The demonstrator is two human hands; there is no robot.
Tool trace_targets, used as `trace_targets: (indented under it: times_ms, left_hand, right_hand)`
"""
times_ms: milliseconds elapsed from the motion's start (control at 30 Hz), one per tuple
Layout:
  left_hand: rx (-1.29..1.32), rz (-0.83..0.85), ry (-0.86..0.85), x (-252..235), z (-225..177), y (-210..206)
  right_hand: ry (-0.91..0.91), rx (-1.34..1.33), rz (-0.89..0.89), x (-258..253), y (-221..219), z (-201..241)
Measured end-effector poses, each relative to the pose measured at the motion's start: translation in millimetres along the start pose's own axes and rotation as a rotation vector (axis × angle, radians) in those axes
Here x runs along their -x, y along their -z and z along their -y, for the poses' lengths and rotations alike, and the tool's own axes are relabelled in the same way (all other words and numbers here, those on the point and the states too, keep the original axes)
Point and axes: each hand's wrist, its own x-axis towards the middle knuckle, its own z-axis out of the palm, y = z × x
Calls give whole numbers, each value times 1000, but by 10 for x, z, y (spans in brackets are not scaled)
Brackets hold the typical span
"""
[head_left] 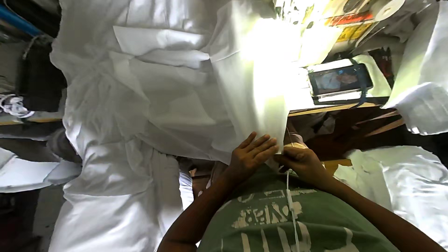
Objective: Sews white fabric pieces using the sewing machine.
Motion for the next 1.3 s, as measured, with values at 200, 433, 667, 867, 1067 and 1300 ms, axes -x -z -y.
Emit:
trace_targets:
  times_ms: [200,433,667,867,1067,1300]
  left_hand:
    - [-21,-12,-39,-4,-52,-14]
    - [-37,-22,-40,-18,-120,5]
    - [-115,-19,-83,-36,-146,-6]
    - [-110,-7,-84,-56,-164,1]
    - [-99,-6,-108,-47,-166,19]
    - [-119,98,-64,-70,-230,50]
  right_hand:
    - [-40,-65,-58,55,-40,63]
    - [-134,-137,-58,91,-61,145]
    - [-252,-315,36,134,12,164]
    - [-233,-381,126,174,96,104]
    - [-245,-510,211,187,139,61]
    - [-260,-578,246,195,152,15]
